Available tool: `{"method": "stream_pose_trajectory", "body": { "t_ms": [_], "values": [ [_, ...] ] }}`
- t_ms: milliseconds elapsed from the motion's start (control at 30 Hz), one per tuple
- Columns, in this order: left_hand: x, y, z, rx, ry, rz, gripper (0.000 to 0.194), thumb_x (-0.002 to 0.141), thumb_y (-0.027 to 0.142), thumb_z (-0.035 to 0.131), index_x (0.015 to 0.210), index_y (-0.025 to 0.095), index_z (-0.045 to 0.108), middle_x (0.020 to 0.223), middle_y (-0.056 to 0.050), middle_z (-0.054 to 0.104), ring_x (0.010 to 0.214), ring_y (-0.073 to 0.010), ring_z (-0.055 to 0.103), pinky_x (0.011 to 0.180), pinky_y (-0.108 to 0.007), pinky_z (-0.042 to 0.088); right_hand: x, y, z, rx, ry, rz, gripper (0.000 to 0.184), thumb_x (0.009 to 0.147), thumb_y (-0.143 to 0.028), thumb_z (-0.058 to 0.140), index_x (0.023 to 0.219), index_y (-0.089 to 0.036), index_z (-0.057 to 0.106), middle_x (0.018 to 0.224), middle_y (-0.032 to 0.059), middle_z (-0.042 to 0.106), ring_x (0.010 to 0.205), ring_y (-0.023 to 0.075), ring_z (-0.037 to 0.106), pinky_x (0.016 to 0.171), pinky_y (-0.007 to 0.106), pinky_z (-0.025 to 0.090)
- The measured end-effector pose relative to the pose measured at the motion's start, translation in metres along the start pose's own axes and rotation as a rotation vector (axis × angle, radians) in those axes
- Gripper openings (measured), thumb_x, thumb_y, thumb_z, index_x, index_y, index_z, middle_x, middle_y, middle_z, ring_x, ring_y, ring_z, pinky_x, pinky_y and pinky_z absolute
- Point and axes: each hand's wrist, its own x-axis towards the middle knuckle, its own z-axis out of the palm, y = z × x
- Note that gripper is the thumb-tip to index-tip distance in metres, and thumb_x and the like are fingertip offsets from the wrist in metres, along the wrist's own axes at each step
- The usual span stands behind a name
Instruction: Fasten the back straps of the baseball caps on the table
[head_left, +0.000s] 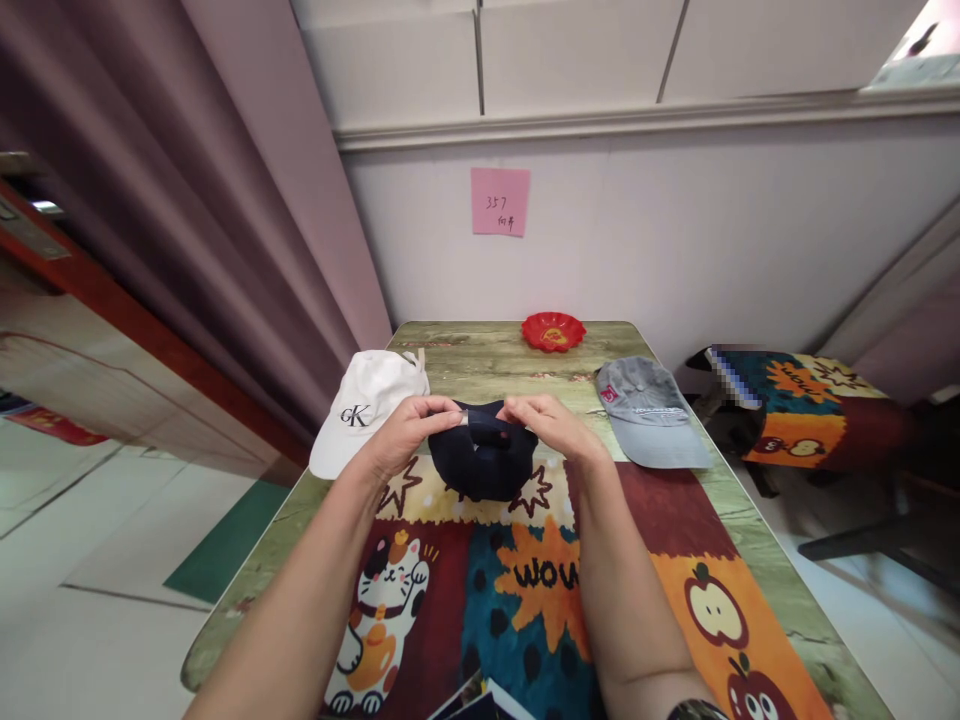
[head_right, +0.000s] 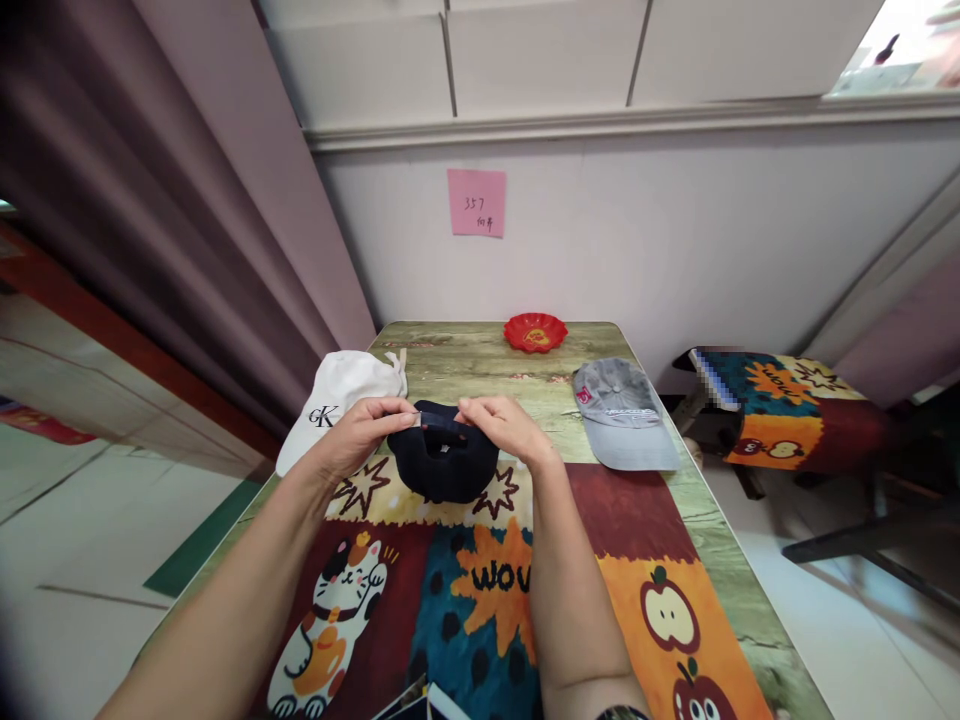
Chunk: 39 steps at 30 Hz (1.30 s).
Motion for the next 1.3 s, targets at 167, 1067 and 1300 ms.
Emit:
{"method": "stream_pose_trajectory", "body": {
  "t_ms": [167,1067,1300],
  "values": [
    [-0.001,0.003,-0.002,0.031,-0.009,-0.007,0.02,0.074,0.038,0.073,0.067,0.019,0.072,0.067,-0.001,0.064,0.064,-0.0141,0.054,0.063,-0.025,0.042,-0.002,-0.003,-0.001,0.054,-0.054,-0.031,0.037,0.085,-0.052,0.064,0.074,-0.016,0.068,0.068,0.0008,0.065,0.065,0.0134,0.056,0.062,0.024,0.043],
    [-0.005,-0.005,-0.005,0.062,-0.053,-0.018,0.021,0.073,0.038,0.076,0.071,0.017,0.074,0.069,-0.001,0.067,0.064,-0.0126,0.055,0.065,-0.024,0.04,-0.013,0.018,-0.001,-0.036,0.095,0.004,0.041,0.086,-0.051,0.062,0.067,-0.014,0.064,0.065,-0.0007,0.059,0.06,0.0104,0.045,0.06,0.025,0.031],
    [-0.005,-0.005,-0.019,-0.034,-0.099,0.014,0.022,0.075,0.037,0.077,0.072,0.016,0.073,0.07,-0.002,0.067,0.066,-0.0134,0.057,0.065,-0.023,0.043,-0.035,0.01,-0.014,0.021,-0.004,0.058,0.038,0.081,-0.052,0.068,0.072,-0.016,0.059,0.064,-0.0055,0.047,0.061,0.0096,0.038,0.059,0.024,0.027]
  ]
}}
